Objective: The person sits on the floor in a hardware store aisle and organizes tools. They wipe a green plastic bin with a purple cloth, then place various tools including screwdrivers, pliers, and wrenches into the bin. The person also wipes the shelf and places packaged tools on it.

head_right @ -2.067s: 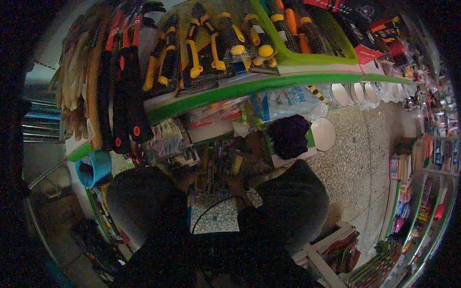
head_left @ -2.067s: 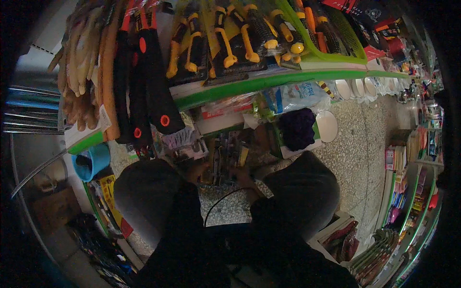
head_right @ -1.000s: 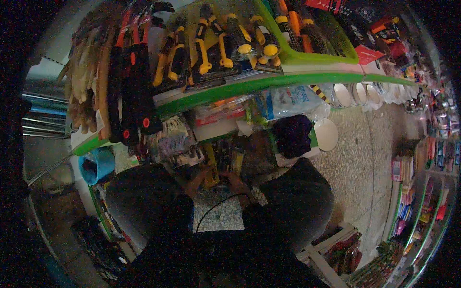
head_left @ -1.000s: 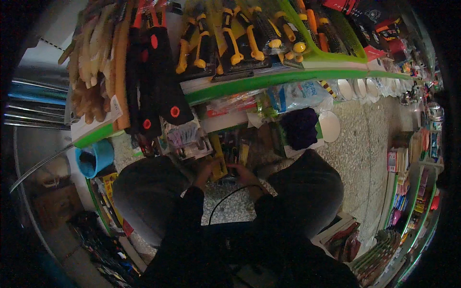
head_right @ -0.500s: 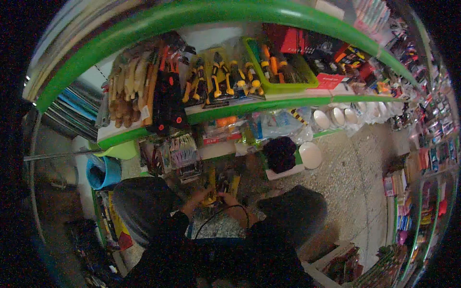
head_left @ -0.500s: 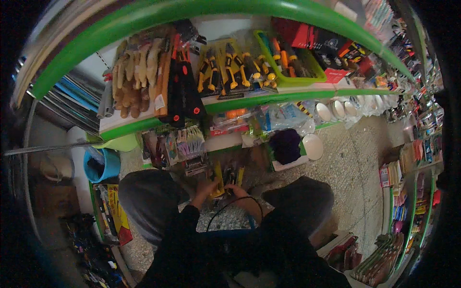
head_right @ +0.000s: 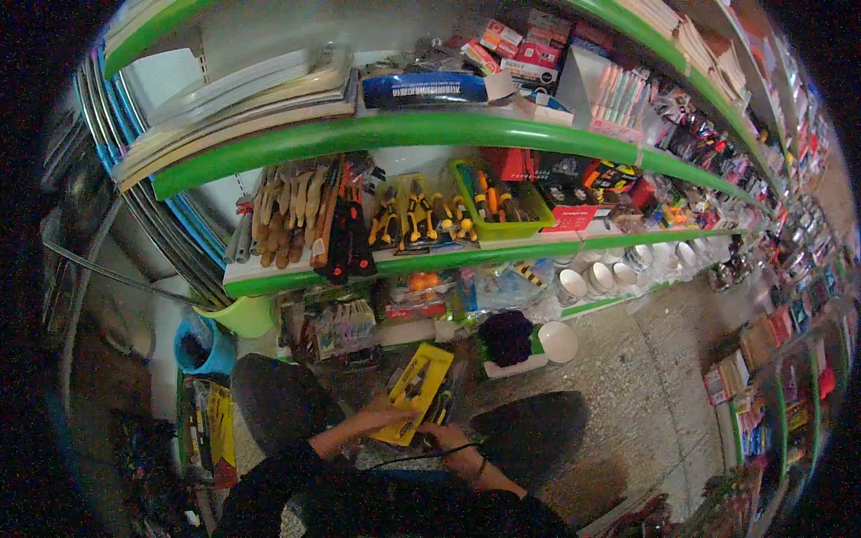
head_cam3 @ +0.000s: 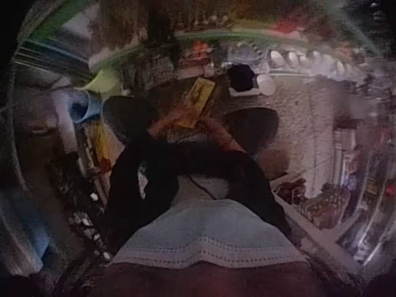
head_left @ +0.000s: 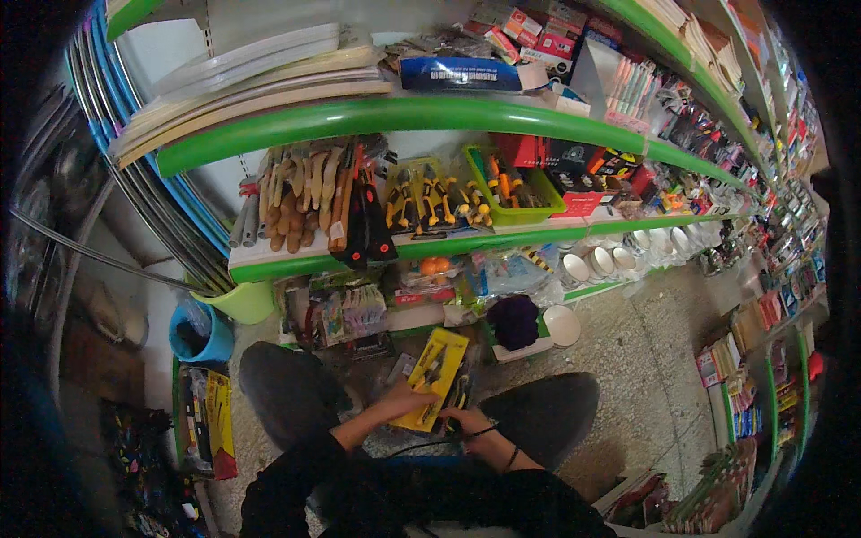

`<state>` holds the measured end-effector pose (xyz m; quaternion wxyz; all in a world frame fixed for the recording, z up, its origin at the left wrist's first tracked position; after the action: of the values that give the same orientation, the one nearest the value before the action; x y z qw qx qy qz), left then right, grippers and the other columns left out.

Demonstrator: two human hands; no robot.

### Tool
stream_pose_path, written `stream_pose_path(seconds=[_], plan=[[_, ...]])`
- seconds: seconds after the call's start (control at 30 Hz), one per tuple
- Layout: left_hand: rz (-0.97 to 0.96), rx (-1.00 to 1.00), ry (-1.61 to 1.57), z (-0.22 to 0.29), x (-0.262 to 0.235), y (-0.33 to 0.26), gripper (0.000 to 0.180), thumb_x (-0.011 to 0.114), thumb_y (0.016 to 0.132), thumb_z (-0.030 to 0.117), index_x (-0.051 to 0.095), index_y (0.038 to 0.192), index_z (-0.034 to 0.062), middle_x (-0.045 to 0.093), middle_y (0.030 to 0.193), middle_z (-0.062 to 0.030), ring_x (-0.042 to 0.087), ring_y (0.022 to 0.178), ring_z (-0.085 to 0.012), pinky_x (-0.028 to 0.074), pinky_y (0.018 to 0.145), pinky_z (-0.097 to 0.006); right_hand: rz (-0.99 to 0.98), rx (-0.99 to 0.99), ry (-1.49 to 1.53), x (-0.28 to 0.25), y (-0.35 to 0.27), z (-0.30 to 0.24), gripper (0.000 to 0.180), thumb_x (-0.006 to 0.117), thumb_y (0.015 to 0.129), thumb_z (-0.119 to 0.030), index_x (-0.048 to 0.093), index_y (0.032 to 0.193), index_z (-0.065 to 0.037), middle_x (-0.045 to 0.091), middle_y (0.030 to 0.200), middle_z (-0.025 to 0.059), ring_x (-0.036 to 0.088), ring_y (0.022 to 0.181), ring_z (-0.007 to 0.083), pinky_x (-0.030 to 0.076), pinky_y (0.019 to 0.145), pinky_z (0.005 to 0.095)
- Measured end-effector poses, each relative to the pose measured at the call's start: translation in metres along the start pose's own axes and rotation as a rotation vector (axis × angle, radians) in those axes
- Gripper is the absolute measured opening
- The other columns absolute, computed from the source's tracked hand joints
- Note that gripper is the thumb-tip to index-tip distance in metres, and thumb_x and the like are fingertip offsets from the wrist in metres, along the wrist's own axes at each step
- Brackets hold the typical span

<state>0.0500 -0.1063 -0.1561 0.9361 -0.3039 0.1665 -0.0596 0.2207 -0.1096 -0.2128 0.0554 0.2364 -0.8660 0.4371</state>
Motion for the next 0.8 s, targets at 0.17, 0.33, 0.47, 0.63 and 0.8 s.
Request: stream_pose_path(seconds=[0.17, 0.33, 0.47, 0.63, 0.8], plan=[[0.310, 0.313, 0.016, 0.108, -0.035, -0.037, 0.090, 0.074, 0.063, 0.042, 0.027, 0.121, -0.0069, 0.056, 0.104, -0.0167, 0.058, 0.093, -0.0247, 0.047, 0.078, -0.033, 0.158, -0.370, -0.331, 0.038, -0.112, -0.148, 0.025, 0.067, 0.071, -0.009, 0.061, 0.094, 0.000, 0.064, 0.085, 0.0056, 0.060, 0.075, 0.0144, 0.046, 0.066, 0.0267], [0.377, 0.568, -0.463, 0.166, -0.093, -0.028, 0.069, 0.073, 0.069, 0.028, 0.036, 0.117, -0.0053, 0.058, 0.100, -0.0128, 0.059, 0.090, -0.0222, 0.048, 0.077, -0.034, 0.053, -0.620, -0.394, 0.063, -0.122, -0.249, 0.024, 0.066, 0.069, -0.010, 0.062, 0.091, 0.000, 0.063, 0.083, 0.0059, 0.059, 0.073, 0.0146, 0.047, 0.066, 0.0283], [0.393, 0.575, -0.707, 0.222, -0.141, -0.035, 0.060, 0.072, 0.070, 0.025, 0.041, 0.112, -0.0048, 0.059, 0.098, -0.0117, 0.059, 0.087, -0.0200, 0.049, 0.073, -0.032, 0.033, -0.626, -0.396, 0.087, -0.114, -0.326, 0.029, 0.063, 0.070, -0.009, 0.059, 0.096, 0.001, 0.062, 0.086, 0.0065, 0.058, 0.078, 0.0139, 0.046, 0.071, 0.0277], [0.514, 0.597, -0.631, 0.250, -0.208, 0.007, 0.049, 0.068, 0.074, 0.030, 0.050, 0.106, -0.0032, 0.060, 0.094, -0.0102, 0.060, 0.081, -0.0169, 0.049, 0.066, -0.030, 0.053, -1.076, -0.640, 0.102, -0.062, -0.440, 0.036, 0.064, 0.066, -0.013, 0.057, 0.096, 0.006, 0.061, 0.085, 0.0082, 0.058, 0.074, 0.0156, 0.045, 0.064, 0.0282], [0.532, 0.562, -0.671, 0.275, -0.226, 0.025, 0.047, 0.067, 0.075, 0.032, 0.053, 0.101, -0.0043, 0.060, 0.087, -0.0103, 0.061, 0.073, -0.0176, 0.049, 0.061, -0.030, 0.317, -1.103, -0.837, 0.091, -0.012, -0.494, 0.042, 0.068, 0.063, -0.021, 0.057, 0.092, 0.007, 0.060, 0.083, 0.0138, 0.057, 0.073, 0.0201, 0.045, 0.065, 0.0316]])
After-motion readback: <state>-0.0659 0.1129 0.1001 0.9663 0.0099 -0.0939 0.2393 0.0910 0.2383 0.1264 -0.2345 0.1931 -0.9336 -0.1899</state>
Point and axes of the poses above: each hand's wrist, its own y-axis towards the middle knuckle, its own x-axis out of the palm, z = x × y, the point moved 8 cm from there along y, towards the middle knuckle
